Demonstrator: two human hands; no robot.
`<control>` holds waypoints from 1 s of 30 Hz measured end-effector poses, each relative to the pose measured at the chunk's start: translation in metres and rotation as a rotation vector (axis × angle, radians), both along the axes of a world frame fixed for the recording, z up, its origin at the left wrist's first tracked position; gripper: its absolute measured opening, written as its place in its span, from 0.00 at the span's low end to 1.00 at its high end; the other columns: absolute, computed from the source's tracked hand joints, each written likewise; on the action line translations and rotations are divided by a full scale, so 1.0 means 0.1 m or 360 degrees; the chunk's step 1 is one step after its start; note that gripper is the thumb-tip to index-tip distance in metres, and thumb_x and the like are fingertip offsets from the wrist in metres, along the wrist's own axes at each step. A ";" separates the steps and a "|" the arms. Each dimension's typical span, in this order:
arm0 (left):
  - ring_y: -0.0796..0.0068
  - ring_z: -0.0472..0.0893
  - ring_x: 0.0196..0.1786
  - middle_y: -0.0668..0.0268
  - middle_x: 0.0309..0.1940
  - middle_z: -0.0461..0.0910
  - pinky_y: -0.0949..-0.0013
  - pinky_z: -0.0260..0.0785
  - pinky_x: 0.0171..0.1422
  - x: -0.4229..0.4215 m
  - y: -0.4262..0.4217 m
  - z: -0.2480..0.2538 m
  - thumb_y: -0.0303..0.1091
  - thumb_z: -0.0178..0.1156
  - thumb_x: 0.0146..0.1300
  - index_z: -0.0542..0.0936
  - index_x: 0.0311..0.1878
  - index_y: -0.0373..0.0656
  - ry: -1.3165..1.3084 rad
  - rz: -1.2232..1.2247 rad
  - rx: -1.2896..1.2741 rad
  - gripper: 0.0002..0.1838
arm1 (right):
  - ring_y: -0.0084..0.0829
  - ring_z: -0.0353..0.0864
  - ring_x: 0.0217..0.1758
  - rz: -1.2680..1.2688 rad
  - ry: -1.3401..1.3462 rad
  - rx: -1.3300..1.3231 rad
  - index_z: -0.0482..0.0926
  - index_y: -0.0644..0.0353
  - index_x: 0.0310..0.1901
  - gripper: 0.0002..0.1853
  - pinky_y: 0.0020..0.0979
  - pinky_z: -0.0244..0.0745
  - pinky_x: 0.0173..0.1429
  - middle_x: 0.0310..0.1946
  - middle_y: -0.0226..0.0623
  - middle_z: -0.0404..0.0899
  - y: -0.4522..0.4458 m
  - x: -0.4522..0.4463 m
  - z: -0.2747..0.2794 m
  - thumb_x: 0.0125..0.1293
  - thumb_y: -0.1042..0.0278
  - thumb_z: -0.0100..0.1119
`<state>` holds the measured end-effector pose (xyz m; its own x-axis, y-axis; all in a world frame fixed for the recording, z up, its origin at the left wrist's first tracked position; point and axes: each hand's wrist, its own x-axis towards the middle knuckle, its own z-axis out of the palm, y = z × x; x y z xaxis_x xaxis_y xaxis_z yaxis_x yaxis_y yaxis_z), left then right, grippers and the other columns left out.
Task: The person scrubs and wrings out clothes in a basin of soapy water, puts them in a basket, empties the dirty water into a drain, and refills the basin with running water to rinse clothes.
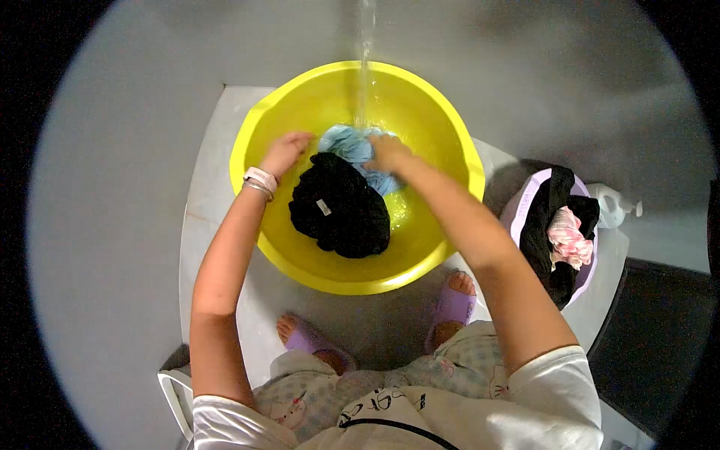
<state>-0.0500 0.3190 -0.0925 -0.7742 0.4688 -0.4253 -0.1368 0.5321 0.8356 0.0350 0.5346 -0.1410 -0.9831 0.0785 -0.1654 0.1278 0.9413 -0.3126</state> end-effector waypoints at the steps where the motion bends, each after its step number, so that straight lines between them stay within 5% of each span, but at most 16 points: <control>1: 0.71 0.74 0.40 0.64 0.41 0.76 0.74 0.65 0.46 0.02 -0.01 -0.12 0.40 0.49 0.57 0.72 0.50 0.41 0.0175 -0.0268 -0.0015 0.19 | 0.44 0.75 0.44 0.0150 -0.0153 0.0044 0.74 0.59 0.42 0.21 0.40 0.69 0.48 0.39 0.45 0.76 -0.04 -0.01 0.06 0.51 0.54 0.56; 3: 0.64 0.74 0.47 0.58 0.44 0.75 0.68 0.64 0.52 0.16 -0.01 -0.19 0.42 0.51 0.56 0.70 0.53 0.41 0.0447 -0.0759 -0.0119 0.22 | 0.44 0.74 0.44 0.0462 -0.0475 0.0120 0.73 0.59 0.42 0.22 0.41 0.68 0.48 0.39 0.46 0.76 -0.07 -0.01 0.23 0.51 0.52 0.56; 5: 0.56 0.72 0.50 0.53 0.46 0.73 0.61 0.63 0.54 0.42 -0.06 -0.26 0.44 0.54 0.52 0.68 0.54 0.42 0.0616 -0.1165 -0.0474 0.26 | 0.44 0.75 0.43 0.0375 -0.0362 -0.0151 0.73 0.59 0.40 0.19 0.41 0.69 0.46 0.37 0.47 0.76 0.00 0.08 0.52 0.53 0.52 0.55; 7: 0.54 0.72 0.50 0.53 0.47 0.72 0.61 0.63 0.54 0.63 0.04 0.14 0.46 0.54 0.51 0.68 0.53 0.45 0.0534 -0.1360 -0.0832 0.26 | 0.42 0.76 0.40 0.0244 -0.0275 -0.0487 0.73 0.60 0.38 0.18 0.39 0.69 0.43 0.34 0.48 0.76 0.19 0.10 0.77 0.55 0.53 0.54; 10: 0.55 0.72 0.50 0.52 0.48 0.71 0.59 0.62 0.56 0.70 0.07 0.14 0.48 0.56 0.48 0.65 0.56 0.47 0.0285 -0.1672 -0.0749 0.31 | 0.35 0.77 0.34 0.0101 -0.0054 -0.0971 0.73 0.60 0.37 0.18 0.34 0.70 0.38 0.30 0.43 0.77 0.32 0.22 1.21 0.56 0.53 0.53; 12: 0.57 0.74 0.47 0.54 0.44 0.74 0.60 0.64 0.53 0.73 0.05 0.38 0.46 0.60 0.46 0.66 0.55 0.47 0.0247 -0.1683 -0.0605 0.31 | 0.30 0.76 0.31 0.0029 0.0100 -0.1291 0.73 0.60 0.38 0.17 0.31 0.70 0.37 0.28 0.38 0.77 0.32 0.32 1.58 0.56 0.53 0.54; 15: 0.63 0.73 0.48 0.56 0.46 0.72 0.62 0.64 0.54 0.82 0.21 0.73 0.42 0.66 0.45 0.57 0.59 0.42 0.0209 -0.0798 0.0124 0.40 | 0.26 0.75 0.30 0.0107 0.0200 -0.1369 0.73 0.60 0.40 0.17 0.28 0.71 0.36 0.27 0.35 0.78 0.11 0.44 1.79 0.56 0.55 0.55; 16: 0.68 0.72 0.48 0.60 0.47 0.72 0.63 0.63 0.55 0.79 0.27 0.86 0.36 0.65 0.47 0.59 0.58 0.40 -0.0428 -0.0750 0.0173 0.35 | 0.25 0.75 0.34 0.0175 0.0048 -0.1544 0.71 0.62 0.43 0.18 0.27 0.71 0.40 0.30 0.34 0.77 0.11 0.56 1.88 0.57 0.58 0.55; 17: 0.72 0.72 0.46 0.64 0.46 0.72 0.67 0.64 0.53 0.81 0.29 0.65 0.31 0.62 0.51 0.63 0.56 0.40 0.0056 -0.0609 0.0715 0.29 | 0.24 0.74 0.37 0.0263 -0.0091 -0.1730 0.69 0.64 0.47 0.19 0.26 0.70 0.43 0.33 0.33 0.76 0.12 0.69 1.97 0.58 0.61 0.55; 18: 0.75 0.73 0.44 0.66 0.44 0.73 0.71 0.65 0.50 0.82 0.33 0.62 0.32 0.58 0.55 0.69 0.51 0.39 0.0037 -0.0283 0.0818 0.20 | 0.25 0.74 0.40 0.0054 0.0218 -0.1098 0.68 0.63 0.50 0.20 0.26 0.70 0.45 0.34 0.35 0.76 0.22 0.92 1.98 0.58 0.62 0.53; 20: 0.76 0.73 0.43 0.66 0.42 0.74 0.72 0.65 0.48 0.80 0.28 0.41 0.35 0.56 0.57 0.71 0.49 0.39 0.0056 -0.0271 0.0558 0.17 | 0.27 0.75 0.40 0.0203 0.0053 -0.0963 0.69 0.62 0.50 0.20 0.26 0.69 0.46 0.35 0.36 0.76 0.82 1.29 2.13 0.58 0.62 0.53; 23: 0.77 0.73 0.42 0.67 0.40 0.75 0.73 0.65 0.46 0.74 0.25 0.35 0.40 0.53 0.59 0.73 0.46 0.38 0.0309 -0.0219 0.0359 0.17 | 0.39 0.76 0.39 -0.0500 0.0094 -0.0184 0.74 0.60 0.41 0.15 0.32 0.70 0.45 0.37 0.42 0.76 1.60 2.09 2.13 0.54 0.61 0.55; 25: 0.77 0.73 0.43 0.67 0.40 0.75 0.73 0.65 0.45 0.72 0.22 0.41 0.42 0.52 0.59 0.72 0.47 0.38 0.0275 -0.0110 0.0315 0.18 | 0.46 0.68 0.51 -0.0656 -0.0132 0.0444 0.66 0.53 0.53 0.30 0.37 0.64 0.54 0.49 0.40 0.71 2.12 2.71 1.86 0.46 0.61 0.64; 27: 0.75 0.72 0.45 0.66 0.43 0.73 0.72 0.65 0.47 0.68 0.25 0.47 0.41 0.53 0.58 0.70 0.50 0.38 0.0025 0.0018 0.0487 0.20 | 0.47 0.65 0.54 -0.0851 -0.0265 0.0469 0.60 0.48 0.58 0.41 0.38 0.60 0.57 0.51 0.44 0.68 2.28 3.06 1.60 0.38 0.54 0.68; 30: 0.72 0.71 0.49 0.65 0.48 0.70 0.69 0.64 0.52 0.62 0.28 0.53 0.38 0.55 0.57 0.64 0.55 0.39 -0.0292 0.0096 0.0851 0.24 | 0.39 0.72 0.46 -0.0965 -0.0127 0.0162 0.65 0.55 0.55 0.34 0.35 0.66 0.50 0.44 0.42 0.73 2.39 3.19 1.43 0.45 0.55 0.65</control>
